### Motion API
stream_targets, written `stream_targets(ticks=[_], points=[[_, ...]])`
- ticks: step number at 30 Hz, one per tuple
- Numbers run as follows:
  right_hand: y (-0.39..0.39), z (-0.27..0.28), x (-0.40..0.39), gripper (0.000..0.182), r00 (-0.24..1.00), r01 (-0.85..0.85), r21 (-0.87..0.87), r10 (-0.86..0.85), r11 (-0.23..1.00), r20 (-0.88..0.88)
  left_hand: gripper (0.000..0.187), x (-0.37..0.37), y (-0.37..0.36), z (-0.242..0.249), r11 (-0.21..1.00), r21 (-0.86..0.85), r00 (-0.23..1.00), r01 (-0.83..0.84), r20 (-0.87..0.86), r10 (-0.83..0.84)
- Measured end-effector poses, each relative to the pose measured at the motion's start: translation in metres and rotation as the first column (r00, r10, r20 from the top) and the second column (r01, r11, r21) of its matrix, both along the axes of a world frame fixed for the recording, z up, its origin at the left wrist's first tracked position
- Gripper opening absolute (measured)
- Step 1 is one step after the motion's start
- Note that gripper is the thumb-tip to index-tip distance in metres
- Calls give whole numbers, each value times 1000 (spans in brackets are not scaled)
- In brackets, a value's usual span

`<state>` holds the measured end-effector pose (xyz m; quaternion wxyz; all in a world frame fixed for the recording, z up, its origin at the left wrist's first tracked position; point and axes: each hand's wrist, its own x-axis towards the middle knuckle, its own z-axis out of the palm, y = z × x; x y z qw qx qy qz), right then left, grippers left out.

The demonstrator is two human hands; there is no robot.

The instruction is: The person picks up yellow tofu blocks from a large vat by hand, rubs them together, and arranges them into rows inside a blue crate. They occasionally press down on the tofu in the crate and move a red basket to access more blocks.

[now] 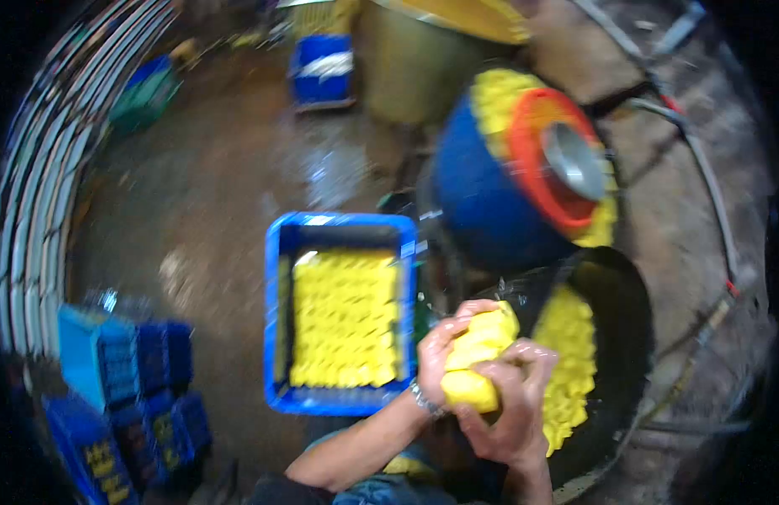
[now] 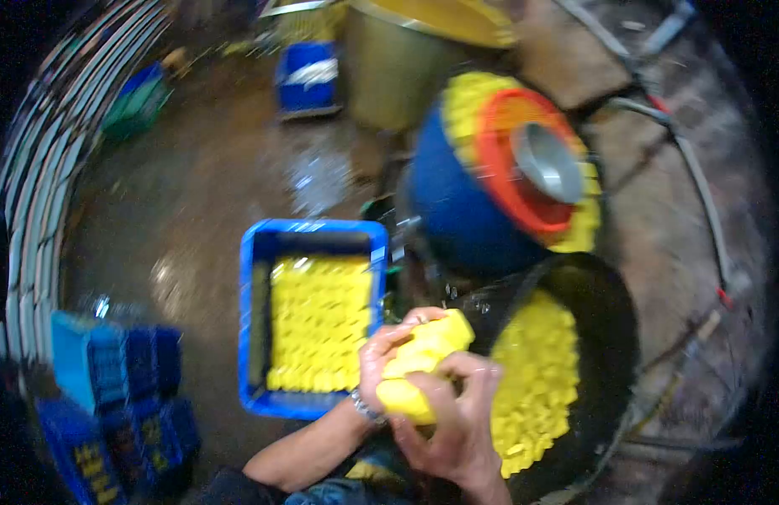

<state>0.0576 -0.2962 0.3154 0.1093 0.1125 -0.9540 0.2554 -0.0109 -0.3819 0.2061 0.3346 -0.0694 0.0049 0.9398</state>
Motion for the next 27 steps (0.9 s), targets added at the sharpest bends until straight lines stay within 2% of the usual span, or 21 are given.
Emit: stream_targets(ticks=[2,3,4,5,6,7,8,9,10,11,12,13,14,16,17,19,20,22,23,25,27], points=[[-51,-31,-13,60,1000,-19,19,19,1000,-7,48,12,-54,-57,973,231,997,14,66,-30],[-71,-42,-25,66,978,-139,19,135,990,159,50,17,-77,-74,944,329,990,-4,135,-43],[-82,-61,-26,67,937,-178,-57,187,982,294,52,20,-101,-62,988,127,960,90,253,-120],[-98,-89,-25,67,886,-198,-122,231,973,403,52,28,-117,-103,951,307,965,22,243,-101],[-111,-109,-31,67,811,-164,-99,192,981,553,51,46,-129,-167,966,253,978,-45,210,-10],[-119,-135,-38,68,775,-168,-65,173,984,608,50,60,-141,-218,973,204,984,-109,164,75],[-132,-163,-50,67,778,-169,-71,178,983,602,55,64,-159,-245,978,195,966,-72,256,21],[-136,-223,-53,59,811,-195,-200,273,960,518,60,63,-174,-264,982,187,940,-34,339,-32],[-142,-287,-55,51,796,-227,-294,351,928,493,72,56,-183,-248,996,-61,860,58,510,-19],[-157,-320,-66,48,715,-218,-167,274,962,643,82,51,-185,-258,980,-194,712,45,694,105],[-168,-353,-79,54,552,-385,-129,340,914,761,83,56,-189,-271,985,-153,666,-84,726,170],[-187,-378,-78,54,554,-381,-133,341,915,760,85,65,-194,-286,970,-119,614,-213,755,228],[-211,-398,-70,56,597,-263,101,80,959,798,83,71,-199,-296,965,-206,531,-161,806,260],[-242,-433,-46,58,598,-126,331,-195,935,777,79,87,-206,-312,906,-417,351,-68,841,413],[-251,-449,-29,58,601,-41,266,-188,963,777,79,96,-210,-310,906,-419,354,-55,841,410],[-264,-449,-20,59,611,59,196,-191,979,769,76,107,-224,-301,760,-648,562,51,648,515],[-267,-442,-18,58,568,85,189,-204,978,797,76,112,-231,-297,759,-649,572,59,645,507],[-266,-436,-16,58,519,134,159,-206,978,830,70,111,-238,-289,706,-637,511,309,738,442],[-260,-433,-18,59,504,122,130,-175,984,846,65,107,-236,-286,697,-611,395,376,786,476],[-236,-464,-21,60,443,72,-111,68,991,894,60,99,-234,-276,664,-637,520,392,749,411],[-221,-460,-6,57,633,266,-125,-76,956,771,54,101,-234,-294,631,-655,665,416,692,280]])
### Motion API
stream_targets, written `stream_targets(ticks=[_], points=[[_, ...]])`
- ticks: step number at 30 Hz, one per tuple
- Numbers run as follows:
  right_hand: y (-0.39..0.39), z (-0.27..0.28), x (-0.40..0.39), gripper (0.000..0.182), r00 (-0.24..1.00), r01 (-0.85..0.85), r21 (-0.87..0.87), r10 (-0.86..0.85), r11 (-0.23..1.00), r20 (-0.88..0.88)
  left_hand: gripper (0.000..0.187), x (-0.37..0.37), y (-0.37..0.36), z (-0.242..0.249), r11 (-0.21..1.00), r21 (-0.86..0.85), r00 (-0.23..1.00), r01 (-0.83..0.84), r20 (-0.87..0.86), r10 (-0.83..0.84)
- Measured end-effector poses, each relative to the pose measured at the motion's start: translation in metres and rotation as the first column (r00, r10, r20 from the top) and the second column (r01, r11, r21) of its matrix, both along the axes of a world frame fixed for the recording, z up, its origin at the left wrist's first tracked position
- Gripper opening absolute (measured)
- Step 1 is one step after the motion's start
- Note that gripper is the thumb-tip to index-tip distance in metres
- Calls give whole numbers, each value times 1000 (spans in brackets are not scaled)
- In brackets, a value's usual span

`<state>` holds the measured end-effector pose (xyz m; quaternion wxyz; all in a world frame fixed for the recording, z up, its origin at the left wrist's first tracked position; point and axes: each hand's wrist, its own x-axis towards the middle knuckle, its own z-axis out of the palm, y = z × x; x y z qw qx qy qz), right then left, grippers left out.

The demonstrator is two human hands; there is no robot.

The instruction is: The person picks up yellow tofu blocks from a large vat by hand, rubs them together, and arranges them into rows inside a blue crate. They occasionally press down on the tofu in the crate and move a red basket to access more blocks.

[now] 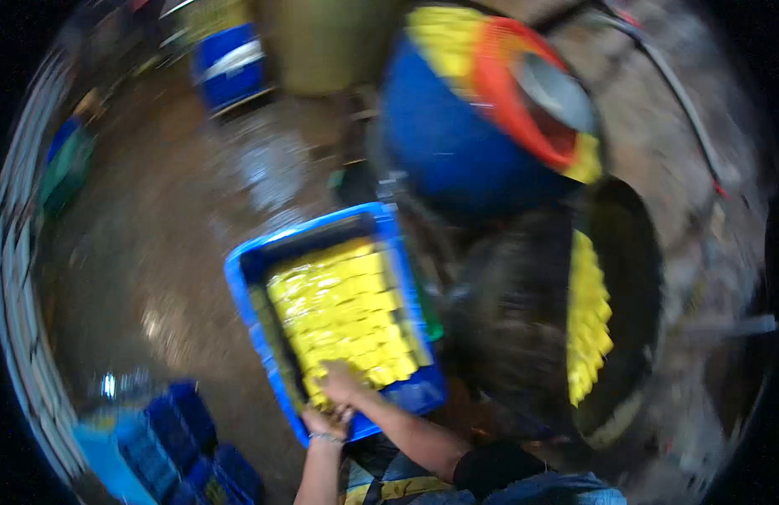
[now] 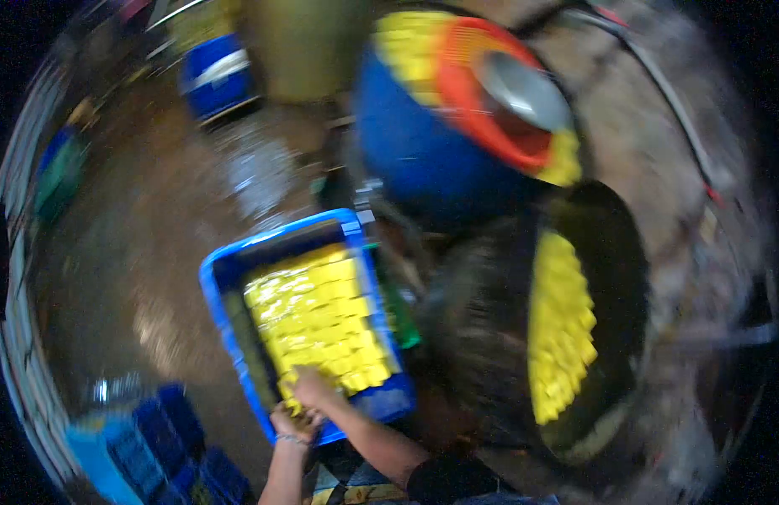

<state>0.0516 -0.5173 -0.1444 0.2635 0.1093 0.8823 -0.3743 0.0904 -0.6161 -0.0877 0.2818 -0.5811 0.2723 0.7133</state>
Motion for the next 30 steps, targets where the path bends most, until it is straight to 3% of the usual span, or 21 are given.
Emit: stream_targets(ticks=[2,4,6,8,10,11,13,14,15,16,17,18,19,20,21,22,23,24,26,27,30], points=[[36,97,-7,50,948,145,-146,-180,979,-263,44,-17,10,2,985,20,958,173,-238,-163],[87,210,5,44,907,172,-379,-297,909,-300,35,-51,52,43,975,43,896,216,-406,-181],[151,333,29,41,829,86,-492,-336,866,-447,28,-84,112,132,916,-227,688,330,-607,-398],[217,404,64,34,674,42,-414,-332,909,-660,23,-102,193,228,943,-192,482,273,-821,-307],[289,423,97,23,531,131,-260,-290,957,-796,19,-116,273,308,895,-257,48,363,-955,-294],[327,419,107,21,558,235,-123,-237,964,-795,16,-124,313,339,811,-401,-205,426,-916,-346],[405,382,109,6,696,408,148,-202,901,-689,17,-133,400,383,550,-566,-467,614,-822,-326],[445,330,122,16,893,381,419,-212,824,-397,19,-141,450,381,442,-778,-748,446,-596,-294],[476,297,121,23,931,346,551,-203,759,-304,24,-143,496,372,378,-893,-897,244,-356,-263],[508,266,117,31,957,289,672,-201,682,-208,32,-138,537,358,151,-907,-839,392,-420,-345],[534,217,121,31,956,293,661,-200,691,-215,35,-135,574,336,-114,-933,-875,340,-270,-401],[554,165,129,31,995,92,717,-95,691,-36,38,-133,602,283,-160,-984,-951,75,-22,-310],[561,147,132,31,998,-8,729,-44,685,53,43,-124,622,245,-408,-910,-957,-72,178,-229],[569,131,134,31,990,-108,729,9,676,138,52,-114,621,191,-462,-844,-929,-271,356,-105],[570,130,135,28,997,-50,749,73,661,2,55,-97,615,174,-612,-686,-851,-393,523,-39],[575,135,133,27,981,11,763,140,646,-133,52,-86,610,165,-668,-570,-776,-479,631,18],[581,174,125,37,977,44,596,91,802,-193,54,-78,601,112,-625,-521,-701,-581,710,59],[588,184,123,37,977,44,590,88,806,-192,50,-76,598,105,-609,-502,-691,-614,714,109],[599,194,120,46,861,503,148,-480,851,-168,47,-75,593,92,-587,-491,-692,-644,701,172],[622,208,110,50,871,490,82,-485,868,-74,47,-80,595,91,-595,-487,-695,-640,697,177],[650,223,89,65,922,382,426,-306,820,-239,45,-96,605,103,-565,-511,-723,-648,645,247]])
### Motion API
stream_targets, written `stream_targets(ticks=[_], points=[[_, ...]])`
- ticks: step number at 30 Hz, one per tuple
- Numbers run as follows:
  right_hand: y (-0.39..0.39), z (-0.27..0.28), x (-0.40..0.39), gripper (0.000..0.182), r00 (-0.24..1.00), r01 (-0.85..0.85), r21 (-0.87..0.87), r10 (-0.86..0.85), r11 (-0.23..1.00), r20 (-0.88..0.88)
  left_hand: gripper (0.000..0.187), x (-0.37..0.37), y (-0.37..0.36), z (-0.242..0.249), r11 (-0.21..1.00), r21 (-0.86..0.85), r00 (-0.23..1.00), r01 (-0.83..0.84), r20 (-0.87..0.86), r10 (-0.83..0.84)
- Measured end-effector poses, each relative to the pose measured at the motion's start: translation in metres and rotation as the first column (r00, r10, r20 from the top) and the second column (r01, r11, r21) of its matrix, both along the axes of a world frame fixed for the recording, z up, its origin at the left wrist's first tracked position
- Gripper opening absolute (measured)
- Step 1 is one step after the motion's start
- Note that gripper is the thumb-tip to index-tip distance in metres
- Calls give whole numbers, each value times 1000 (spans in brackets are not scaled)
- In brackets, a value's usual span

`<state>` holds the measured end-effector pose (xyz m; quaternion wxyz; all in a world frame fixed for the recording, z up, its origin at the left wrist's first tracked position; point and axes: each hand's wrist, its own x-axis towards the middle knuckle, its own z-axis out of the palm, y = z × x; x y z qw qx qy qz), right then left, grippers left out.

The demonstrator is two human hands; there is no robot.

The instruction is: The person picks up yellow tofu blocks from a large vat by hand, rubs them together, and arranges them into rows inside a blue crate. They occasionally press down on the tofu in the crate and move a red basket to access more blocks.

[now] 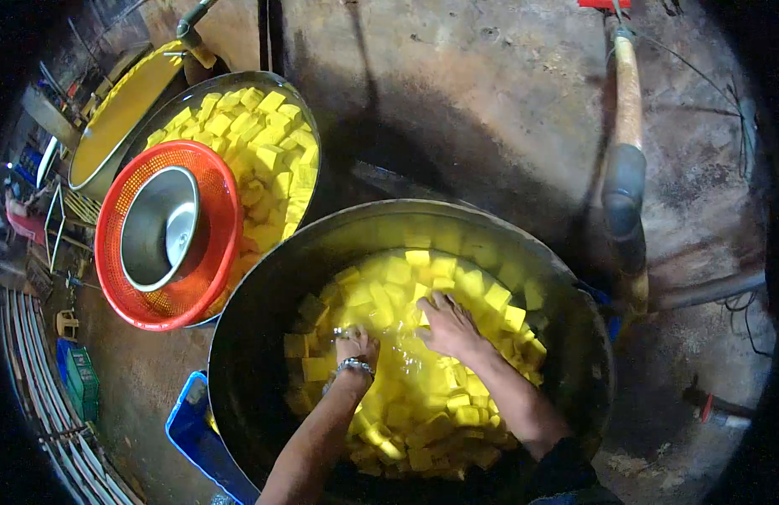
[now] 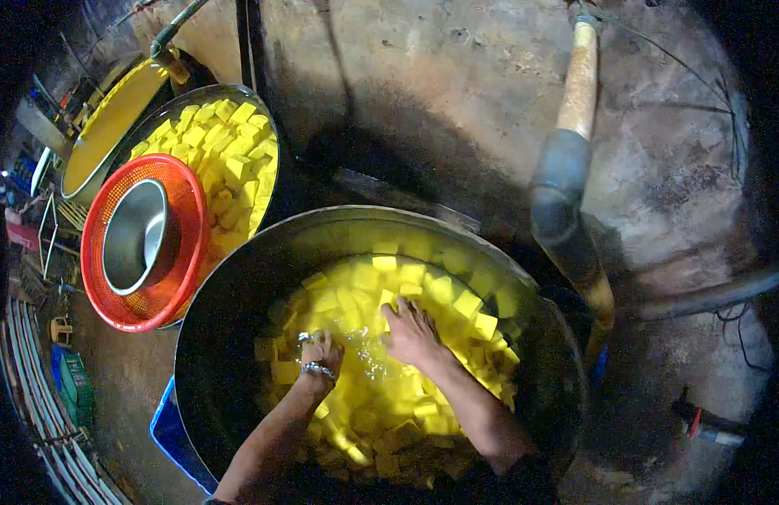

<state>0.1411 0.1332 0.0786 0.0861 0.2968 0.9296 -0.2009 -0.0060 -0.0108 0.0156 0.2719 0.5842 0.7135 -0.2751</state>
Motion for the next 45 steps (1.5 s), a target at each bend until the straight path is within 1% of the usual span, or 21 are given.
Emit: stream_targets(ticks=[5,7,8,11,16,17,19,20,21,22,25,26,29,30,33,34,35,37,40,42,45], points=[[8,-45,-9,72,962,-166,61,148,984,230,35,-53,2,59,928,26,918,-372,160,363],[10,-51,-7,73,966,-188,112,163,976,200,23,-82,-11,67,585,-335,-10,-739,873,488],[11,-53,-5,65,985,2,6,-3,1000,170,22,-78,-17,55,355,-634,-530,-687,772,352],[17,-30,-6,53,964,263,-215,-245,941,105,27,-50,-15,47,62,-845,-844,-532,535,45],[-1,-14,-8,35,834,419,-532,-544,736,-97,19,-13,-3,11,-153,-797,-795,-584,600,-90],[-12,16,-23,38,718,527,-729,-688,437,106,18,-8,-1,8,-236,-782,-790,-578,608,-79],[-39,18,-37,38,576,443,-841,-817,310,2,17,2,3,1,-295,-734,-757,-612,652,-54],[-55,0,-45,39,675,406,-586,-662,702,-325,18,6,7,-5,-351,-682,-720,-642,693,-29],[-73,6,-59,51,632,409,-457,-606,790,-482,21,7,11,-21,-409,-690,-750,-597,661,-19],[-84,6,-70,59,663,504,-304,-588,809,-464,26,8,17,4,-443,-746,-770,-498,615,-171],[-91,22,-94,68,718,584,-198,-615,787,-326,37,4,23,-44,-341,-428,-416,-837,902,-112],[-74,20,-94,65,658,701,2,-645,714,-389,34,4,39,-1,-351,-801,-670,-485,599,-439],[-3,19,-56,70,750,659,5,-658,752,76,22,-12,48,35,-270,-866,-744,-420,499,-444],[8,5,-53,73,760,643,-113,-613,758,213,22,-18,47,55,-74,-916,-804,-394,382,-454],[-12,-23,-33,66,897,428,33,-420,903,-134,29,-25,48,13,51,-981,-862,-188,140,-487],[-11,-24,-37,65,919,387,-19,-387,922,-76,31,-24,44,2,169,-967,-851,-191,77,-520],[-17,-43,-39,63,917,388,252,-400,887,-5,33,-23,41,-9,283,-939,-843,-193,11,-538],[-28,-60,-45,63,923,379,347,-377,858,-77,27,-24,39,20,59,-987,-873,-147,102,-478],[2,-52,-32,54,937,349,162,-346,923,-52,31,-26,33,16,58,-974,-938,-218,192,-288],[33,-75,-23,46,916,348,-33,-347,937,-203,33,-25,26,40,-123,-943,-918,-311,331,-217],[36,-58,-5,51,748,494,-520,-645,697,-155,33,-27,19,16,-87,-932,-899,-352,362,-246]])
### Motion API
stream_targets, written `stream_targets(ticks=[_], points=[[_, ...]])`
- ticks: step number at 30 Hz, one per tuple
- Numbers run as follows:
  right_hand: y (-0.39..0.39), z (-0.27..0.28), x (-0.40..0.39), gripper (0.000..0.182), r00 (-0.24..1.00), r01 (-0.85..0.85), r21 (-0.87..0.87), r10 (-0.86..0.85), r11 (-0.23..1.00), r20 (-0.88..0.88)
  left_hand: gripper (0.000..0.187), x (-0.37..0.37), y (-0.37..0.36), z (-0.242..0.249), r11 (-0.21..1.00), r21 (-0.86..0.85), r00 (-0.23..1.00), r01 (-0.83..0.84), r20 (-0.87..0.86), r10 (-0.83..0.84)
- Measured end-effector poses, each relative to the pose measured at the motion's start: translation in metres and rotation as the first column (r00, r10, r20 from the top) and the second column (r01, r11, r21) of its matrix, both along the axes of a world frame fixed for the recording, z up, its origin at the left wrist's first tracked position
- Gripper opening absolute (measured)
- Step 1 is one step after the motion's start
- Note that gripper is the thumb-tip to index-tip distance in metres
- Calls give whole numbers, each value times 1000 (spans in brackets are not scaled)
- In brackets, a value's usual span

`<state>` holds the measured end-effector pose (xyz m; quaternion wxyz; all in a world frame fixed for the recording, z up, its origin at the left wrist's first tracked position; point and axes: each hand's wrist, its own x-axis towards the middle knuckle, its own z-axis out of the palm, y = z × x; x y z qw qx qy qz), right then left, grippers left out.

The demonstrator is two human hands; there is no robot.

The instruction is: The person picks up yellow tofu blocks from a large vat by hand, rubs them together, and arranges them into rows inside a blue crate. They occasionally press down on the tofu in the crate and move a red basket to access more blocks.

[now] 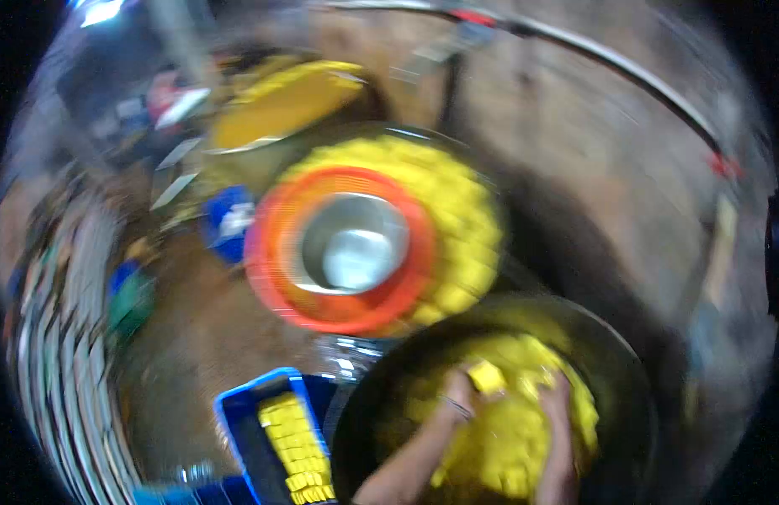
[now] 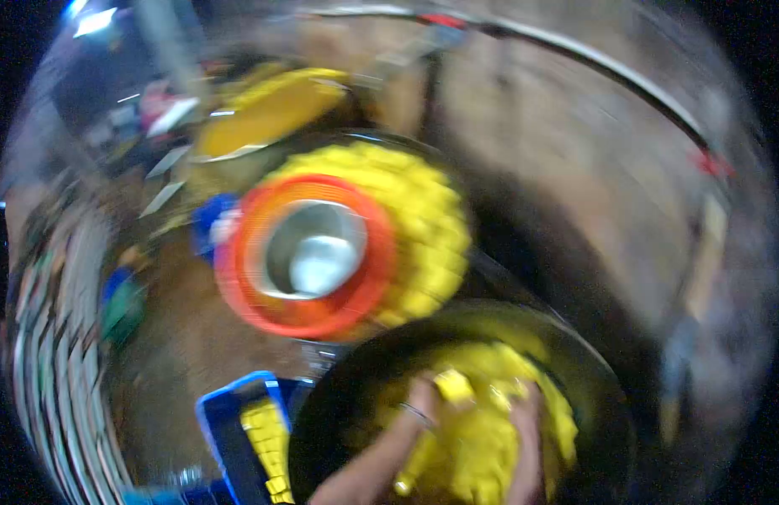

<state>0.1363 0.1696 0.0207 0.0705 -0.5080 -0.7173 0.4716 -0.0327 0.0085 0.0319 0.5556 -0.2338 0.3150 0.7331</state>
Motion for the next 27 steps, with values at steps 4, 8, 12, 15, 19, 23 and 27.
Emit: stream_targets(ticks=[4,8,12,15,19,23,27], points=[[-19,58,-1,33,965,-90,-299,9,950,-262,27,1,5,-29,989,134,995,-57,-76,68],[-85,41,-37,33,892,-220,-17,194,975,-409,35,18,15,-16,983,185,1000,-1,-29,7],[-106,121,-50,55,963,-250,230,267,940,-45,50,29,21,18,908,416,962,-47,264,-71],[-96,122,-40,66,911,-398,556,384,730,149,48,35,28,9,935,354,978,-13,200,-62],[-67,121,4,55,967,-127,515,-8,848,253,39,37,24,13,932,361,981,29,171,-97],[-77,69,39,53,763,-187,140,54,972,644,38,33,27,47,953,302,997,13,65,-35],[-82,-24,65,46,783,-462,515,59,722,619,46,29,3,79,811,585,983,9,142,-113]])
